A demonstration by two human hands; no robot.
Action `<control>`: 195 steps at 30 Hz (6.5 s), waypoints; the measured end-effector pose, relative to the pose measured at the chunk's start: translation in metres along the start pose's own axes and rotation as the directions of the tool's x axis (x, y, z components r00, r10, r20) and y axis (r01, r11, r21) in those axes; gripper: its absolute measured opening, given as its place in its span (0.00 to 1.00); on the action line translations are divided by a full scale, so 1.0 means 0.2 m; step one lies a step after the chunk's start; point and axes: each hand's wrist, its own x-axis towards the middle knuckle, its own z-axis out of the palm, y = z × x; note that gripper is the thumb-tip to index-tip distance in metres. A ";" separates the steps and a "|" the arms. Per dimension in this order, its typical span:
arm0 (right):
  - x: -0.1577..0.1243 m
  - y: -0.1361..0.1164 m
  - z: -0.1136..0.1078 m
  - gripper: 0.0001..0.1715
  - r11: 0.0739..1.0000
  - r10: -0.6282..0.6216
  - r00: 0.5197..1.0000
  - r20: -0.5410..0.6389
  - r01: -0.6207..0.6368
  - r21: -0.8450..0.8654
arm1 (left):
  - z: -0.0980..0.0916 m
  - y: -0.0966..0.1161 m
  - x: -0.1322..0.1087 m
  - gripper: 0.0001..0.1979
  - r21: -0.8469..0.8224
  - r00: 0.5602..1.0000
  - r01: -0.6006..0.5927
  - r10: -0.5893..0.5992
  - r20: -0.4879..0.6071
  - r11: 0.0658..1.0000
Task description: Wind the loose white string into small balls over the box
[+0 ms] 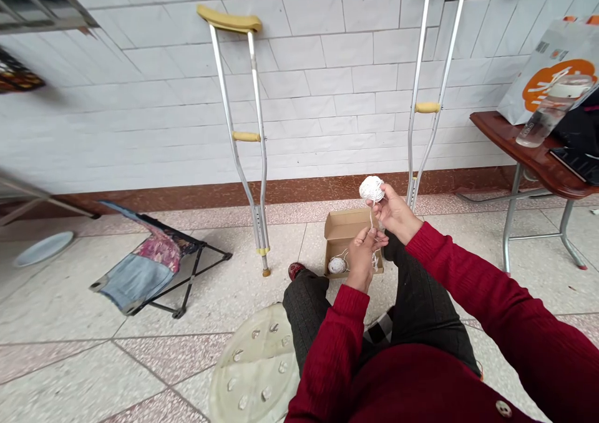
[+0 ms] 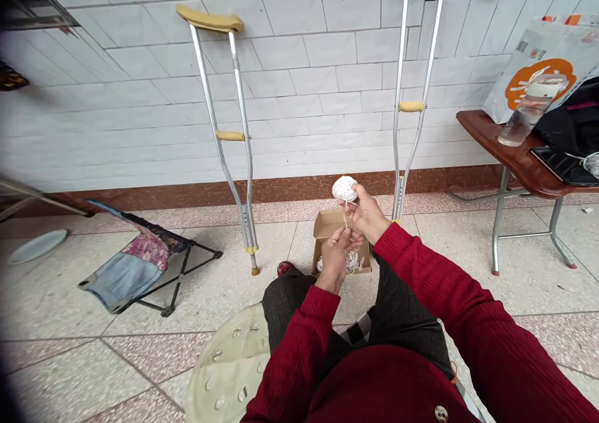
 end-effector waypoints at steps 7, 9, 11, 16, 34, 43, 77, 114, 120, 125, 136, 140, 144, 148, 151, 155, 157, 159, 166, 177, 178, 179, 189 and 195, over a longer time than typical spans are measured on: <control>0.10 -0.12 -0.10 0.04 1.000 -0.017 0.998 -0.059 0.017 -0.004 | -0.15 0.02 -0.07 0.17 0.303 0.994 -0.028 -0.005 0.106 0.953; 0.11 -0.13 -0.13 0.04 1.000 -0.004 0.998 -0.057 0.003 -0.015 | -0.17 0.05 -0.09 0.17 0.363 0.991 -0.057 0.008 0.134 0.930; 0.13 -0.12 -0.15 0.04 1.000 -0.001 0.998 -0.068 0.000 -0.017 | -0.18 0.08 -0.10 0.17 0.365 0.988 -0.050 -0.008 0.157 0.930; 0.15 -0.11 -0.17 0.01 0.998 0.055 0.996 -0.075 -0.052 0.042 | -0.17 0.10 -0.11 0.21 0.387 0.984 -0.007 -0.063 0.169 0.922; 0.13 -0.04 -0.26 0.03 0.995 0.104 0.993 -0.063 -0.105 -0.002 | -0.26 0.18 -0.11 0.13 0.879 0.938 -0.249 0.329 0.113 0.408; 0.14 -0.06 -0.19 0.04 0.998 0.065 0.997 -0.033 -0.065 -0.022 | -0.18 0.20 -0.13 0.10 0.444 0.994 -0.108 0.106 0.029 0.889; 0.04 -0.10 -0.19 0.06 0.924 0.042 0.970 0.240 0.054 -0.379 | -0.25 0.06 -0.25 0.16 0.218 0.919 0.194 -0.255 0.300 0.956; -0.16 -0.03 -0.20 0.09 0.787 0.414 0.868 0.275 -0.189 -0.587 | -0.35 0.09 0.12 0.15 0.624 0.902 -0.015 -0.258 0.345 0.781; -0.19 0.06 -0.39 0.18 0.499 0.431 0.896 0.105 -0.139 -0.855 | -0.32 0.24 0.14 0.14 0.712 0.922 -0.211 -0.105 0.373 0.669; -0.06 0.13 -0.45 0.19 0.189 0.010 0.992 0.125 0.121 -0.974 | -0.23 0.26 0.12 0.14 0.743 0.892 -0.240 -0.159 0.423 0.625; 0.05 0.07 -0.28 0.05 0.899 0.113 0.992 0.056 -0.078 -0.430 | -0.29 0.21 0.04 0.24 0.378 0.918 0.153 -0.273 0.288 0.913; 0.02 0.01 -0.20 0.05 0.922 0.129 0.985 0.113 -0.078 -0.379 | -0.28 0.18 0.07 0.24 0.296 0.945 0.121 -0.201 0.256 0.947; 0.01 0.00 -0.18 0.05 0.937 0.115 0.988 0.104 -0.073 -0.341 | -0.27 0.18 0.09 0.23 0.249 0.984 0.038 -0.080 0.160 0.968; 0.01 0.00 -0.21 0.04 0.948 0.112 0.993 0.046 -0.093 -0.306 | -0.31 0.18 0.11 0.24 0.245 0.999 0.004 -0.014 0.040 0.970; 0.01 -0.01 -0.20 0.03 0.965 0.108 0.994 0.028 -0.098 -0.243 | -0.34 0.15 0.12 0.22 0.294 0.999 -0.043 0.046 -0.003 0.955; 0.02 -0.03 -0.18 0.03 0.975 0.107 0.992 0.069 -0.091 -0.201 | -0.34 0.13 0.13 0.16 0.401 0.995 -0.078 0.048 0.084 0.913; 0.04 -0.04 -0.17 0.03 0.975 0.101 0.992 0.074 -0.084 -0.205 | -0.34 0.15 0.11 0.15 0.406 0.994 -0.045 -0.001 0.113 0.913; 0.06 -0.05 -0.18 0.02 0.974 0.097 0.994 0.052 -0.084 -0.211 | -0.33 0.18 0.09 0.16 0.376 0.989 -0.002 -0.053 0.137 0.926; 0.07 -0.06 -0.25 0.02 0.973 0.081 0.996 -0.027 -0.085 -0.214 | -0.38 0.23 0.07 0.16 0.613 0.991 -0.079 -0.006 0.135 0.786; 0.06 -0.06 -0.26 0.02 0.976 0.050 0.999 -0.018 -0.052 -0.209 | -0.48 0.31 0.07 0.12 0.977 0.974 -0.210 0.090 0.206 0.028; 0.06 -0.06 -0.27 0.02 0.978 0.051 0.998 -0.022 -0.055 -0.203 | -0.49 0.32 0.07 0.12 0.976 0.973 -0.212 0.103 0.206 0.050; 0.06 -0.07 -0.27 0.02 0.979 0.052 0.998 -0.027 -0.057 -0.194 | -0.51 0.32 0.08 0.12 0.974 0.972 -0.212 0.121 0.201 0.083; 0.07 -0.19 -0.24 0.02 0.989 -0.014 0.999 -0.031 0.009 -0.151 | -0.75 0.17 0.13 0.14 0.507 0.966 0.072 0.066 -0.249 0.859; 0.06 -0.21 -0.21 0.05 0.992 -0.041 0.999 -0.028 0.037 -0.121 | -0.87 0.05 0.12 0.12 0.575 0.967 0.143 0.009 -0.254 0.806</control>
